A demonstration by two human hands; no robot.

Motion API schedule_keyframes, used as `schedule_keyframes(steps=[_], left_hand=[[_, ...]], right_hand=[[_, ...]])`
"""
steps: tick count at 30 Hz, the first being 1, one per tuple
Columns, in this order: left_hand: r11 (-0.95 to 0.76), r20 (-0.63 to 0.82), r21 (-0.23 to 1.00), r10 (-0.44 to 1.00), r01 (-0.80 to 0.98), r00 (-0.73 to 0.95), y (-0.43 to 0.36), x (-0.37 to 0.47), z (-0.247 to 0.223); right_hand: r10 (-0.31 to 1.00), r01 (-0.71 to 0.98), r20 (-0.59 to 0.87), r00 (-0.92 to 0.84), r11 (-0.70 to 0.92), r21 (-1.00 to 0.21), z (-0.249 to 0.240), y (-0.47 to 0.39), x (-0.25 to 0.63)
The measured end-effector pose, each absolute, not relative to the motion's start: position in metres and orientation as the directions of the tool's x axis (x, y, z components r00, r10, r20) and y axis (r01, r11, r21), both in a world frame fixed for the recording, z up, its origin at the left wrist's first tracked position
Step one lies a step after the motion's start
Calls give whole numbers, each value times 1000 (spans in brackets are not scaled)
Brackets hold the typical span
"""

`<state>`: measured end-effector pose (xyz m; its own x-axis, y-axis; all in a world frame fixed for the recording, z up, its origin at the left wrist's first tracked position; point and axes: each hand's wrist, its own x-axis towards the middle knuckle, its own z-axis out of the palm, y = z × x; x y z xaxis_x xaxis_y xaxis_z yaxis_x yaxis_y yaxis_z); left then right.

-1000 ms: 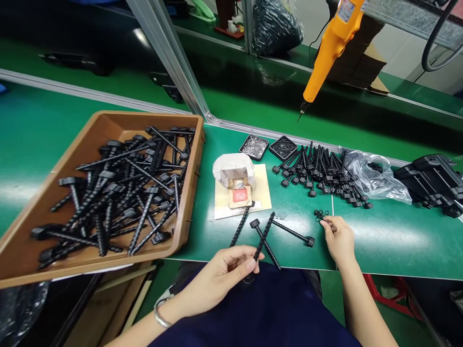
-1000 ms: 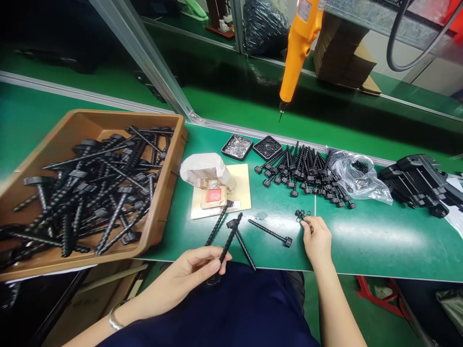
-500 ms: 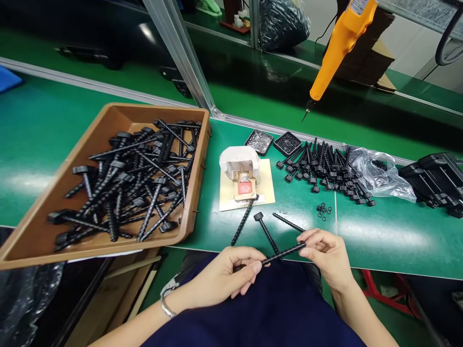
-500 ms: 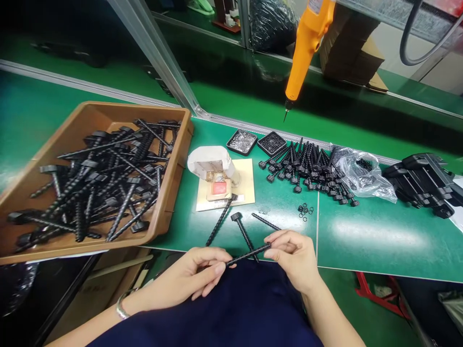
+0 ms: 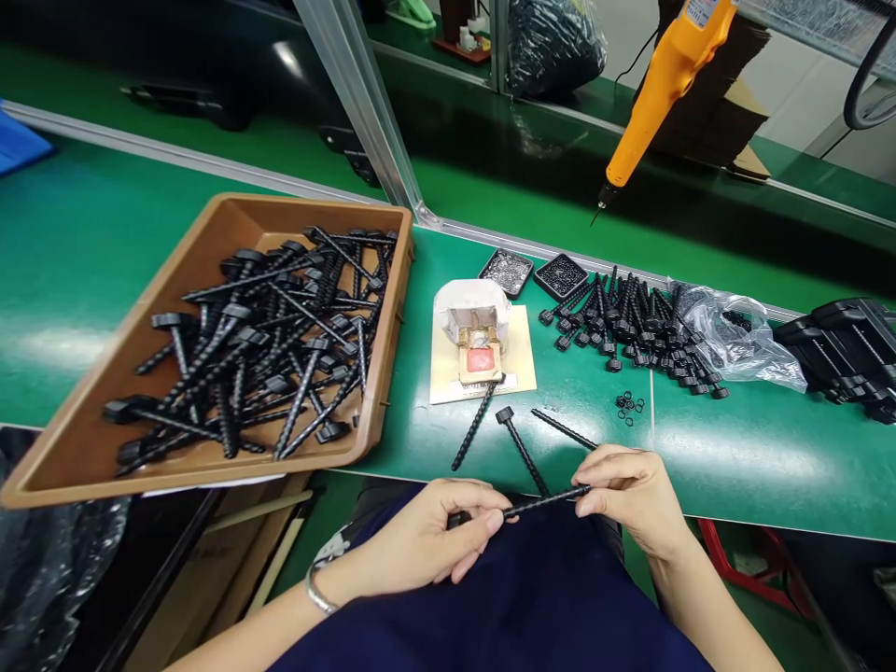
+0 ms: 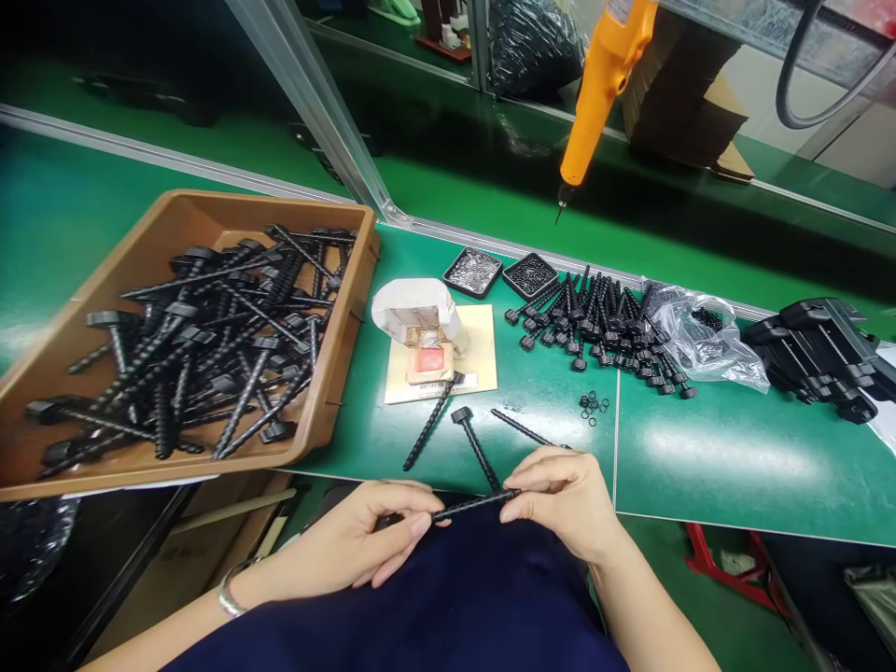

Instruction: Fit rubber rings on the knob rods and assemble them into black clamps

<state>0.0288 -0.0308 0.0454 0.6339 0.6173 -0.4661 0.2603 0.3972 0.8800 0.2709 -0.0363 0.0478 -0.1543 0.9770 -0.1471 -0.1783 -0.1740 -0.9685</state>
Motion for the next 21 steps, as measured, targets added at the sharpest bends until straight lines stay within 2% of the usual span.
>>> schedule_keyframes(steps=[10, 17, 21], left_hand=[[461, -486, 859, 601, 221, 635, -33, 27, 44], [536, -399, 844, 592, 28, 700, -34, 41, 42], [548, -356, 834, 622, -64, 697, -36, 42, 40]], right_hand=[[973, -150, -131, -191, -161, -976, 50, -35, 272], [923, -83, -149, -356, -190, -978, 42, -34, 239], [939, -39, -140, -313, -160, -986, 44, -31, 236]])
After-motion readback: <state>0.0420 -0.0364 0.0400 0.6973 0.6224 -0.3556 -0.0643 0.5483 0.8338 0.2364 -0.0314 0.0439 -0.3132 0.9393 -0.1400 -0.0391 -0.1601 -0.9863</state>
